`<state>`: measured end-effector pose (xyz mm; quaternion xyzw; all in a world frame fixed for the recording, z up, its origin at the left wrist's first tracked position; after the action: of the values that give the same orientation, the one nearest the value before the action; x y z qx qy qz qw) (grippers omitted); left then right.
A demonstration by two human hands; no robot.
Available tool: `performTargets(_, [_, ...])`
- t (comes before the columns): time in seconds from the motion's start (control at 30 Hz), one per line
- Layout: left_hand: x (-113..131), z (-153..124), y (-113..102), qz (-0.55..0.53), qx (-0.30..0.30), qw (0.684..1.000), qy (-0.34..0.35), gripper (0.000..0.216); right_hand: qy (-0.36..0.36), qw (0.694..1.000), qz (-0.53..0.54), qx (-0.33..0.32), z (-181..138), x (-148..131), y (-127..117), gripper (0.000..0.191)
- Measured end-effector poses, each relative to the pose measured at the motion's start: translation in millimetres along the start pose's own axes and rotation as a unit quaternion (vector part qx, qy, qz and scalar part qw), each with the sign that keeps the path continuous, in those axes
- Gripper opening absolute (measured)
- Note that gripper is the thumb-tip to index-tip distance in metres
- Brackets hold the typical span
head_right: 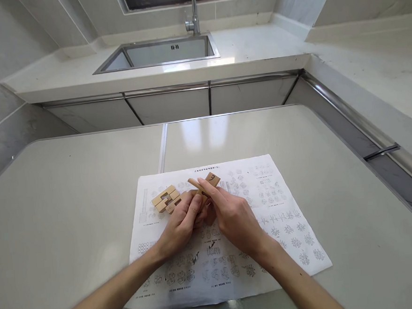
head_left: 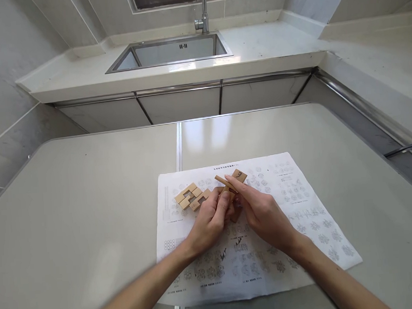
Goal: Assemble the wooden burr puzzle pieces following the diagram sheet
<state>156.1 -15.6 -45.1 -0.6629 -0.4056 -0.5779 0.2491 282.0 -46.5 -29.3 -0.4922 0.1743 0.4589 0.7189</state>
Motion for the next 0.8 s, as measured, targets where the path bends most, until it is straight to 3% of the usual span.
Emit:
performTargets(0.17, [3.7, -1.0, -0.6, 0.042, 0.002, 0.999, 0.007, 0.038, 0.011, 1.000, -0.011, 0.026, -1.9, 2.9, -3.1, 0.063])
performTargets(0.33, [4.5, -0.6, -2.4, 0.080, 0.010, 0.996, 0.023, 0.039, 0.019, 1.000, 0.006, 0.006, -1.1, 0.7, -0.1, 0.062])
performTargets(0.6, [4.2, 0.0, -0.8, 0.055, 0.012, 0.998, 0.030, 0.036, -0.012, 1.000, 0.005, -0.020, -0.4, -5.2, 5.7, 0.068])
performTargets(0.8, [1.3, 1.0, -3.2, -0.001, 0.003, 1.000, 0.016, 0.035, -0.052, 0.997, -0.052, 0.037, -0.7, -7.5, -3.1, 0.068])
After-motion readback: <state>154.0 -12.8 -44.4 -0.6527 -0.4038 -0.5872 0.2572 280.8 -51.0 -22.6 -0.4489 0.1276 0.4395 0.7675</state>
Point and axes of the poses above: each hand's wrist, its own z-axis towards the middle knuckle, its own y-axis out of the palm, x = y × z, the point moved 6 cm from there along z, towards the middle knuckle, and after that the axes turned 5 degrees about -y, right-handed, at the moved point
